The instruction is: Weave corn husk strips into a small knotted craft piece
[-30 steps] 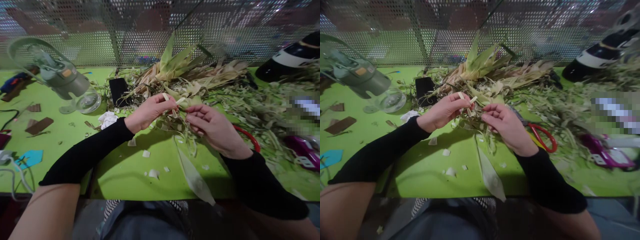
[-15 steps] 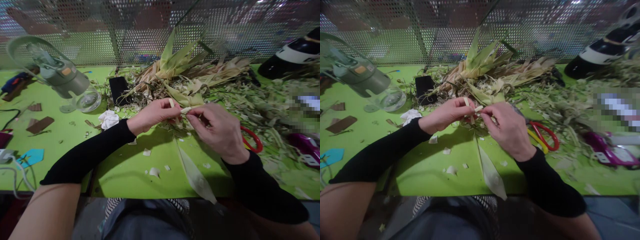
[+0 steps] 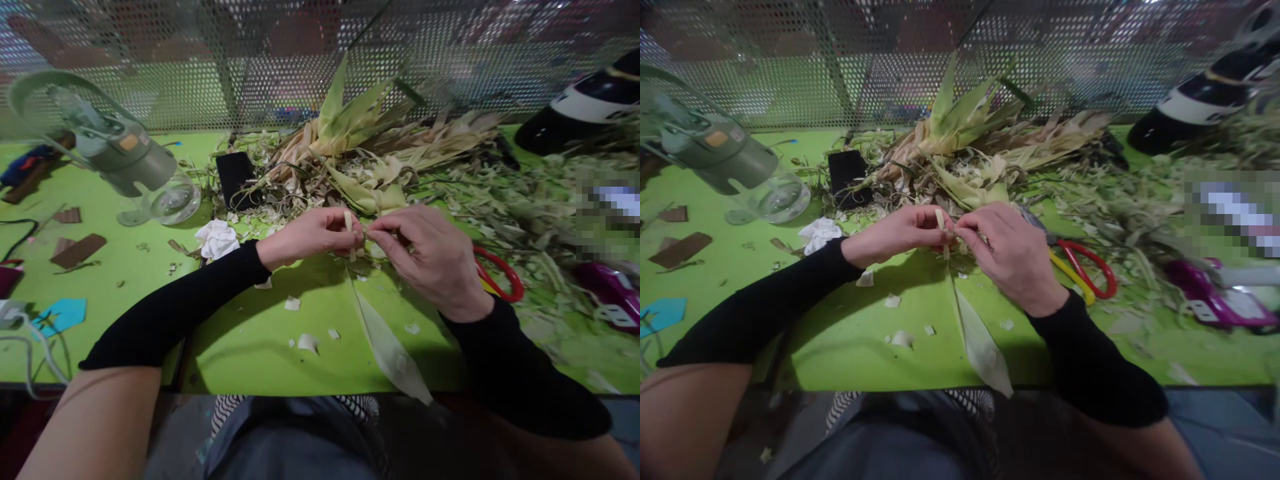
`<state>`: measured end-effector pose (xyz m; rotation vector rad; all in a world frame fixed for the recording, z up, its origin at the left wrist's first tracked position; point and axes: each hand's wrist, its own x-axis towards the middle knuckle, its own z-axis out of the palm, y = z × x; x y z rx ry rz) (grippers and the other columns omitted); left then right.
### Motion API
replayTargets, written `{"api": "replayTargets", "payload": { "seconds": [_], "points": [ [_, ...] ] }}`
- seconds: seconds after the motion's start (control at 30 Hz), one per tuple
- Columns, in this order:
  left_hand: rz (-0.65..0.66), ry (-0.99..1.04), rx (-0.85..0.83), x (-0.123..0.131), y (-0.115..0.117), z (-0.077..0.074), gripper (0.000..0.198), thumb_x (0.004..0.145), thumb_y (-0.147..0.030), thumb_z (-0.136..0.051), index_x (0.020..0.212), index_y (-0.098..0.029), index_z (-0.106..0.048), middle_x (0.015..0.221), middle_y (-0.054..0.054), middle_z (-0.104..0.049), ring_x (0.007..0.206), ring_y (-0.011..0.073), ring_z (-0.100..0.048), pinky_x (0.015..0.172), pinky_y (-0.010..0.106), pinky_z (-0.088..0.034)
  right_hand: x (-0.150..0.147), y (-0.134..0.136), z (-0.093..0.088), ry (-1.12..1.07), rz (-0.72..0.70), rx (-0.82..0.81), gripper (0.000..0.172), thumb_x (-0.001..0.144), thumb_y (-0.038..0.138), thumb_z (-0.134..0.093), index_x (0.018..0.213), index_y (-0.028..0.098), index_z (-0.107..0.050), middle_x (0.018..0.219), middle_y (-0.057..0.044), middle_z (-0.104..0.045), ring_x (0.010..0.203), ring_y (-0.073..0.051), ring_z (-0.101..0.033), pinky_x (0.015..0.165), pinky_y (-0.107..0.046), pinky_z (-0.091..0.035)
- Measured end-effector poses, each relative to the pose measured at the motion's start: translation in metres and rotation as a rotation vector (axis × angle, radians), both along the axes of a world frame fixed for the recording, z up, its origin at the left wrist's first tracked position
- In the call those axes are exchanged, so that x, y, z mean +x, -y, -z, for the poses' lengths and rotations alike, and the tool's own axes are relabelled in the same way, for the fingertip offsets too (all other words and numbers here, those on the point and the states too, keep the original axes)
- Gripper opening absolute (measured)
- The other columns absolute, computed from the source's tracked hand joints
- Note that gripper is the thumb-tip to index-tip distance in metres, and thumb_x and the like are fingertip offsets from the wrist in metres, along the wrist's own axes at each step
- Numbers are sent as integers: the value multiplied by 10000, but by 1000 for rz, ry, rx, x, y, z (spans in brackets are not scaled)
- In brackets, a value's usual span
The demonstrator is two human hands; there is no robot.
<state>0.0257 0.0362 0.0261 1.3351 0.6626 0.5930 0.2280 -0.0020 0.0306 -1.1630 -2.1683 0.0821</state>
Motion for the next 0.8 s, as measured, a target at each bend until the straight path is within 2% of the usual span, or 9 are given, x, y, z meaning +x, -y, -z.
{"api": "replayTargets", "payload": {
  "seconds": [0.1, 0.2, 0.3, 0.37, 0.5, 0.6, 0.67, 0.8],
  "points": [
    [-3, -9, 4, 0, 1, 0, 183, 803, -245, -743, 829, -140, -596, 756, -29, -618, 707, 71, -555, 752, 256, -446, -1, 1, -1, -84, -15, -7, 121, 957, 323, -627, 848, 285, -662, 838, -48, -712, 765, -231, -634, 722, -410, -488],
    [-88, -2, -28, 3, 3, 2, 81, 838, -191, -668, 832, -146, -601, 779, -32, -614, 714, 66, -554, 758, 249, -426, -2, 4, 0, -278, 90, -51, 128, 959, 365, -636, 863, 283, -653, 784, -32, -663, 630, -187, -544, 601, -376, -444],
    [-225, 32, -57, 8, 5, 4, 66, 847, -189, -656, 827, -149, -608, 780, -40, -598, 693, 58, -496, 735, 239, -384, -5, 6, 4, -443, 218, -74, 182, 951, 464, -642, 870, 301, -652, 820, -39, -669, 641, -192, -559, 590, -378, -464],
    [-280, 61, -76, 11, 7, 7, 81, 846, -212, -673, 835, -153, -617, 786, -40, -594, 702, 65, -477, 730, 241, -364, -9, 8, 9, -486, 253, -62, 211, 944, 507, -636, 880, 306, -655, 839, -45, -677, 646, -196, -573, 596, -385, -485],
    [-312, 90, -161, 18, 15, 9, 118, 854, -263, -689, 853, -162, -627, 811, -34, -595, 711, 75, -466, 708, 242, -341, -14, 11, 15, -401, 231, 13, 201, 963, 464, -601, 899, 285, -666, 817, -54, -679, 633, -198, -570, 615, -400, -498],
    [-342, 105, -216, 21, 19, 9, 111, 862, -253, -680, 840, -162, -620, 806, -36, -585, 685, 73, -443, 671, 242, -321, -15, 12, 15, -252, 145, 23, 156, 951, 398, -624, 874, 285, -700, 819, -77, -696, 753, -247, -630, 722, -435, -508],
    [-361, 125, -224, 21, 19, 8, 108, 862, -242, -680, 833, -163, -612, 780, -43, -561, 665, 70, -428, 649, 240, -308, -14, 12, 13, -181, 119, -9, 132, 950, 376, -635, 900, 302, -732, 827, -85, -713, 821, -278, -654, 762, -451, -503],
    [-375, 163, -209, 20, 19, 7, 116, 865, -239, -685, 835, -160, -606, 757, -48, -539, 636, 61, -409, 622, 234, -296, -13, 12, 11, -159, 114, 0, 131, 948, 343, -650, 984, 319, -774, 821, -81, -727, 829, -301, -669, 770, -466, -500]
  ]
}}
